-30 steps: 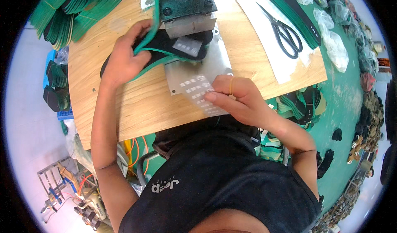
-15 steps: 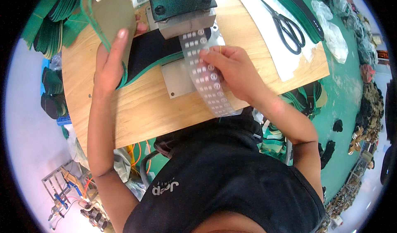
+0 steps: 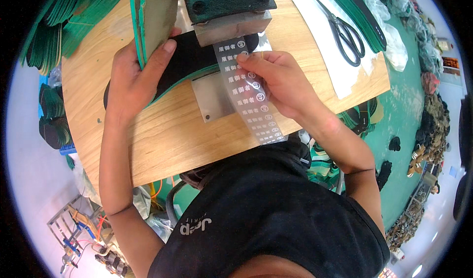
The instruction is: The person uses a manual stamping machine to apply sizing or brand labels to foam shoe insoles, first aligning each insole under the press and then pulling a sheet of adhesive labels through. The person also uses shears to cut the label sheet.
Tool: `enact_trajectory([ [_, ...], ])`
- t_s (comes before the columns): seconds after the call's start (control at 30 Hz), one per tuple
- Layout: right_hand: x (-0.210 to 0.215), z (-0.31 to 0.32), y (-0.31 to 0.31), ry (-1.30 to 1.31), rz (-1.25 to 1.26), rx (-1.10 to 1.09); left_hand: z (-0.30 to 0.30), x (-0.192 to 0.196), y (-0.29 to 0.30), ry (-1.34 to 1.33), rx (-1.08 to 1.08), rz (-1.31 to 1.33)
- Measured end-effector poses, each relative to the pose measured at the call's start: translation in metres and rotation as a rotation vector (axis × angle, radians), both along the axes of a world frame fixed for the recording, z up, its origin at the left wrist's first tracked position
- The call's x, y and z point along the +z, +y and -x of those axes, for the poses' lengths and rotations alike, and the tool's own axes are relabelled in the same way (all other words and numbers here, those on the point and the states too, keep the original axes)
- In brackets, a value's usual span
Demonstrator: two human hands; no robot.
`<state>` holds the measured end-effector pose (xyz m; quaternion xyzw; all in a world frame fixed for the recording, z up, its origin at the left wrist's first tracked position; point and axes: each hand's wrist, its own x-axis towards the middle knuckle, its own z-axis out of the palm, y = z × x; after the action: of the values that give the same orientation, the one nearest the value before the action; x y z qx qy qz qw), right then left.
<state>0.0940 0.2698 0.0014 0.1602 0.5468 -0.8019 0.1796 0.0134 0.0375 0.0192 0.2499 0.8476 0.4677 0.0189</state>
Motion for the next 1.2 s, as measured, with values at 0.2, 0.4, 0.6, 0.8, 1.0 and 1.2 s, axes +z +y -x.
enact_trajectory([
  [0.2,0.0,0.001,-0.002,-0.008,-0.001,-0.023,0.004,-0.008,0.0,0.159,-0.044,-0.062],
  [0.4,-0.001,-0.002,0.002,-0.004,0.033,-0.009,-0.002,0.003,0.002,0.056,-0.018,0.034],
  [0.6,-0.001,-0.003,0.002,0.003,0.023,-0.015,-0.002,0.001,0.002,0.106,-0.034,0.016],
  [0.8,0.0,-0.003,0.002,0.01,-0.007,-0.011,-0.003,0.0,0.002,0.148,-0.033,0.057],
  [1.0,0.003,-0.003,0.0,-0.008,0.009,-0.019,-0.004,0.001,0.003,0.164,-0.032,0.094],
  [1.2,0.002,-0.004,-0.001,-0.006,-0.002,-0.027,-0.004,0.0,0.004,0.132,-0.028,0.072],
])
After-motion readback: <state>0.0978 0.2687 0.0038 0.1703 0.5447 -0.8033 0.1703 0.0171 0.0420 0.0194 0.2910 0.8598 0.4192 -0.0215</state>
